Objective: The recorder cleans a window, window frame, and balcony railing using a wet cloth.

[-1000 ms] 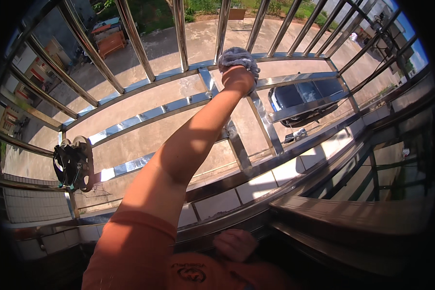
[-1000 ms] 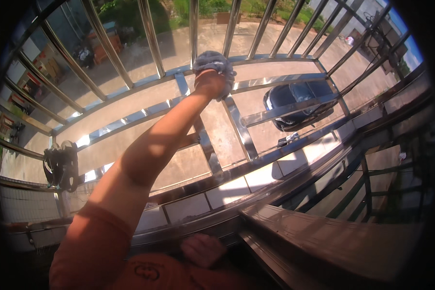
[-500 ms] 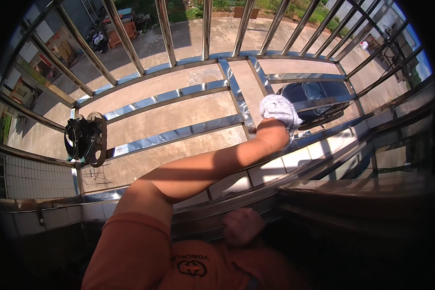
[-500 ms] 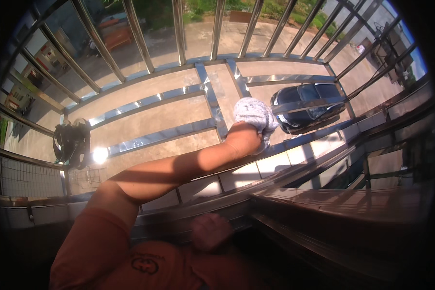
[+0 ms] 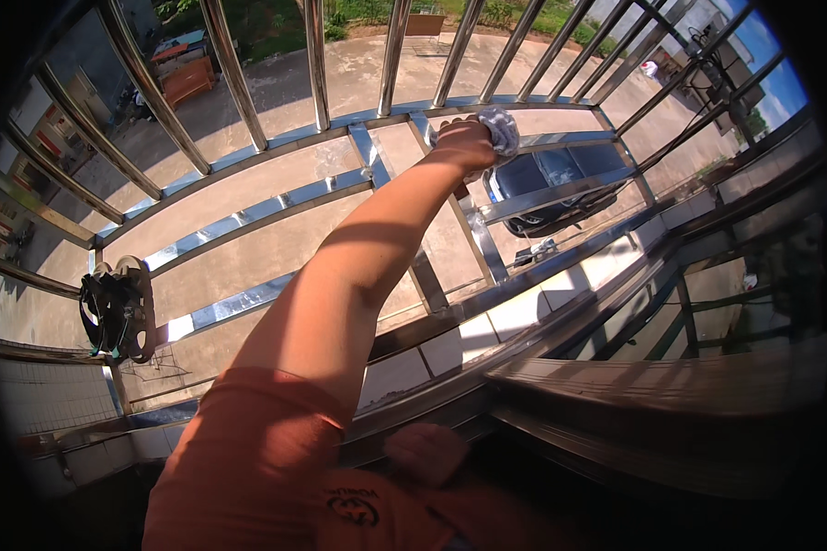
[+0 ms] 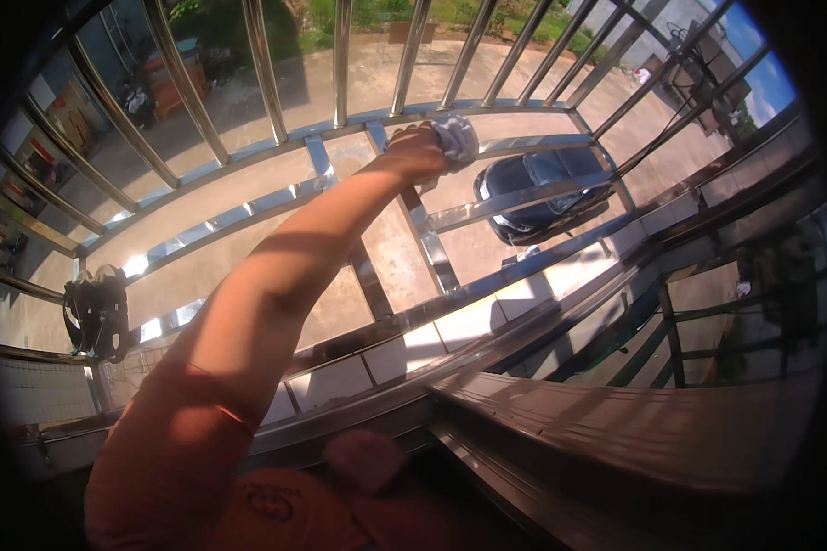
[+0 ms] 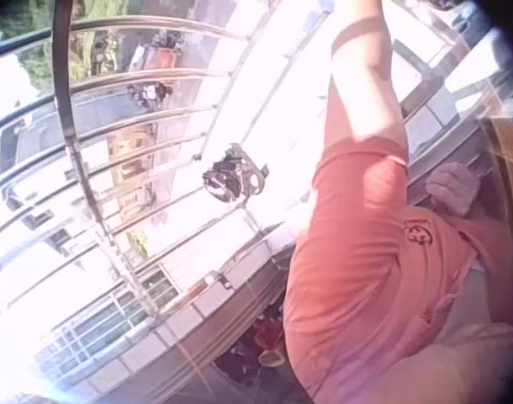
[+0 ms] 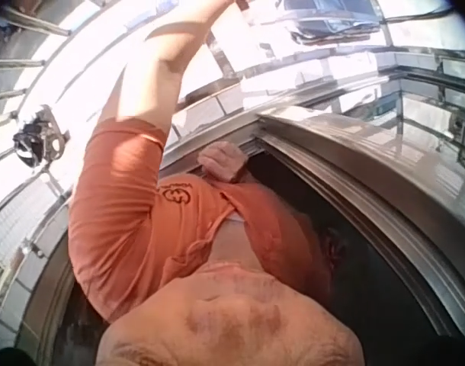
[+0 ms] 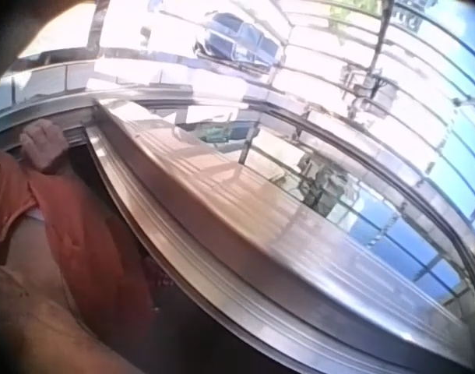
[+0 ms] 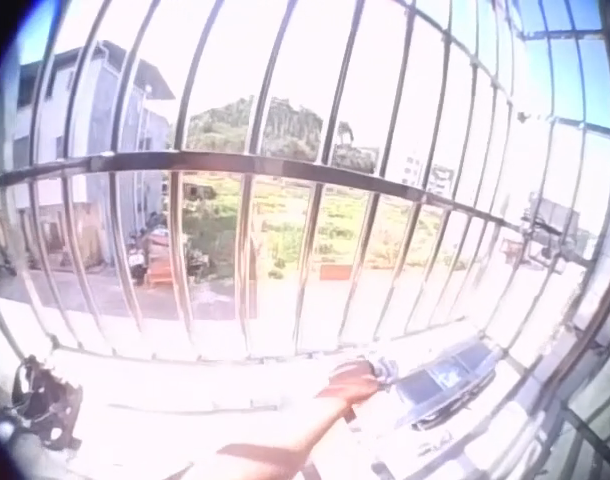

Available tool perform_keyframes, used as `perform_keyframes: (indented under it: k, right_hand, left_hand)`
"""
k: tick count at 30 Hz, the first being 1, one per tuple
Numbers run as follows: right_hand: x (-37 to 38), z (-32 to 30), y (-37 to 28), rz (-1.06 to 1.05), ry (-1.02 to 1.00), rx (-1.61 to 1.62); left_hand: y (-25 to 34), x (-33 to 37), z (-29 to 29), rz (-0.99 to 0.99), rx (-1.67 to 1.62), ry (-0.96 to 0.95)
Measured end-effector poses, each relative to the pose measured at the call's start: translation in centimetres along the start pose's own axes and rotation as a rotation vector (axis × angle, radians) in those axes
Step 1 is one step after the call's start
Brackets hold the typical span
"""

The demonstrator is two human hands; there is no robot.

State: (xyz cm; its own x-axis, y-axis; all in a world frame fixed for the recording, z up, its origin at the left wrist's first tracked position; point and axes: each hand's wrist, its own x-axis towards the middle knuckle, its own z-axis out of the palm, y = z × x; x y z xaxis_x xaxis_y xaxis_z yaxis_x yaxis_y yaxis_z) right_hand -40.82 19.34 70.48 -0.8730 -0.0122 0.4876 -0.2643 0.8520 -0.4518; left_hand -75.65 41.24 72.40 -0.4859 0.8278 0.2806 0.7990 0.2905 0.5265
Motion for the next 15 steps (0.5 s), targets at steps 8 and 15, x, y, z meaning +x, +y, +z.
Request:
perform_keyframes:
  k: [8, 15]
  right_hand:
    - [0.1, -0.4, -0.3, 0.06, 0.074, -0.071]
    - [0.0, -0.5, -0.3, 0.048, 0.022, -0.037]
  left_hand:
    - [0.7, -2.9, -1.7, 0.277, 0.358, -0.338]
    - [4.5, -6.3, -1.6, 0.284, -0.187, -0.005]
